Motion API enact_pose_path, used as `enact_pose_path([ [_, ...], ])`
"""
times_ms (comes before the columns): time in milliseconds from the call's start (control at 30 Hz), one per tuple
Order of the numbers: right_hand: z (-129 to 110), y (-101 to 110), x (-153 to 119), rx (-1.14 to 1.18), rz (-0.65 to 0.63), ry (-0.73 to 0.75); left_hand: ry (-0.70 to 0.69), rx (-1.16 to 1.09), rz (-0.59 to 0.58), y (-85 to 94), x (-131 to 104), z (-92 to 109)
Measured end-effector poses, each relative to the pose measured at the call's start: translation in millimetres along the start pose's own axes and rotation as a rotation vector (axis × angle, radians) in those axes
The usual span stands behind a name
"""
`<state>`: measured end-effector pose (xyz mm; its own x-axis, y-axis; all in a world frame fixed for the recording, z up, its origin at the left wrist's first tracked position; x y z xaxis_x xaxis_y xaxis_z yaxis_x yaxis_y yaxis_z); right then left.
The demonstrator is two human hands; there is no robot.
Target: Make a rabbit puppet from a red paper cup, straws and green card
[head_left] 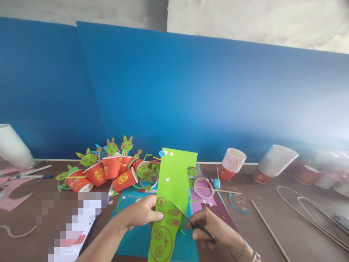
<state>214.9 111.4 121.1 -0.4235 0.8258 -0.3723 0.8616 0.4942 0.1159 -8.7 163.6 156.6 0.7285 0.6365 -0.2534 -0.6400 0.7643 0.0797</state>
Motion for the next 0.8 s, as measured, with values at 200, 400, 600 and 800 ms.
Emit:
enact_pose_path([
  [200, -7, -5, 0, -0.101, 0.051, 0.009, 0.014, -0.008, 0.025, -5.0, 3, 2],
  [400, -17, -10, 1, -0.157, 0.192, -0.047, 0.055, -0.051, 0.059, -6.7, 5, 4],
  [600, -16, -12, 2, -0.214, 0.31, -0.007, 0.092, -0.236, 0.043, -4.4, 7, 0],
  [800, -14, -17, 4, -0.079, 0.197, -0.019, 0.07, -0.239, -0.019, -4.1, 3, 7],
])
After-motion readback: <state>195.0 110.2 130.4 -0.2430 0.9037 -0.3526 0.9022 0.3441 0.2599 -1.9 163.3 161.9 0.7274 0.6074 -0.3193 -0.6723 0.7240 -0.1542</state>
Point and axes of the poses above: each hand's wrist, its own x-axis towards the middle knuckle, its own y-axis out of the back of the hand, z = x × y, the point moved 4 cm from there along x, towards the middle knuckle, and after that the axes turned 3 degrees about -x, right-handed, at the moved point
